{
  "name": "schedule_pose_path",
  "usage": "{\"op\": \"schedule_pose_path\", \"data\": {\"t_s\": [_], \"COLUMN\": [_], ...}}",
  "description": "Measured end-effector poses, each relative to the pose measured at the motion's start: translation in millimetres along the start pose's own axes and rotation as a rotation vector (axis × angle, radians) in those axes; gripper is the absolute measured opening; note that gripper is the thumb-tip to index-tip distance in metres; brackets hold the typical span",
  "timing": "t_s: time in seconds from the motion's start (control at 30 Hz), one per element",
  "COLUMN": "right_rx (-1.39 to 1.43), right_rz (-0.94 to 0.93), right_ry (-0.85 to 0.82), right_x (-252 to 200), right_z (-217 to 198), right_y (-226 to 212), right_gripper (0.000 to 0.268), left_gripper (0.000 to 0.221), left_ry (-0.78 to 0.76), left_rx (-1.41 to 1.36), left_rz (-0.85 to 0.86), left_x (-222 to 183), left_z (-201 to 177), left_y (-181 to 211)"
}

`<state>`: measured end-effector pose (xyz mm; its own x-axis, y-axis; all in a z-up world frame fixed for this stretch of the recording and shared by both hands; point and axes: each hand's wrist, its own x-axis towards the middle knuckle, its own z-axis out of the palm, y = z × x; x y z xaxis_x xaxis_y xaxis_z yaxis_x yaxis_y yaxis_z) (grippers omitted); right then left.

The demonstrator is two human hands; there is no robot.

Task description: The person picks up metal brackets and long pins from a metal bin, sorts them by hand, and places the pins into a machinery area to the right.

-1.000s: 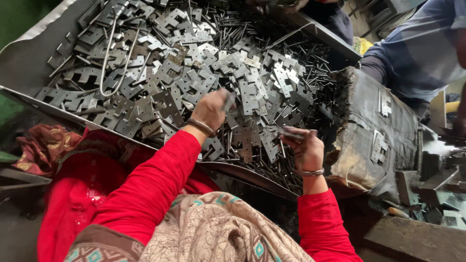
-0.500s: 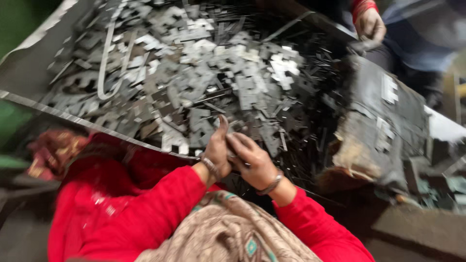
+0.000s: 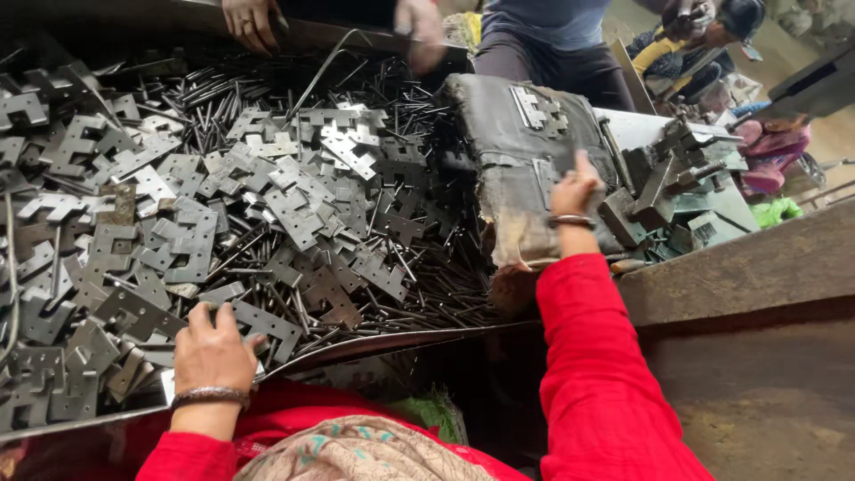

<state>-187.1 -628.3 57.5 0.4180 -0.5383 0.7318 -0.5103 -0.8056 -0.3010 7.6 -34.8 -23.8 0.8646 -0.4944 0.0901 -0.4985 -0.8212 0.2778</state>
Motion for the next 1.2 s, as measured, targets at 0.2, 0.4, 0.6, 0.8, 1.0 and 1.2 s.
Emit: {"op": "schedule_pose_path", "data": {"t_s": [0.2,0.4,0.6,0.8,1.0,1.2], "right_rx": [-0.473,0.224,0.233,0.075,0.118,0.233], "right_rz": [-0.029,-0.423,-0.503,-0.492,-0.500,-0.606], "right_ry": [-0.438,-0.397,-0.749,-0.689,-0.466,-0.290], "right_x": [0,-84,-192,-218,-231,-231], "right_z": [-9,-2,2,11,28,34], "right_y": [48,-144,-263,-257,-237,-237], "right_gripper": [0.050,0.035,0.058,0.062,0.043,0.033], "left_gripper": [0.078,0.061,0.049,0.074,0.076,0.072], "left_ry": [-0.269,-0.190,0.043,0.023,0.152,-0.100], "left_rx": [-0.088,-0.230,-0.422,-0.117,-0.159,-0.083], "left_rz": [-0.334,-0.361,-0.217,-0.084,-0.059,-0.107], "left_x": [18,15,-5,-29,-36,-26], "left_z": [-17,-19,-12,-17,-11,-21], "left_y": [5,-17,-39,-13,-16,-10]}}
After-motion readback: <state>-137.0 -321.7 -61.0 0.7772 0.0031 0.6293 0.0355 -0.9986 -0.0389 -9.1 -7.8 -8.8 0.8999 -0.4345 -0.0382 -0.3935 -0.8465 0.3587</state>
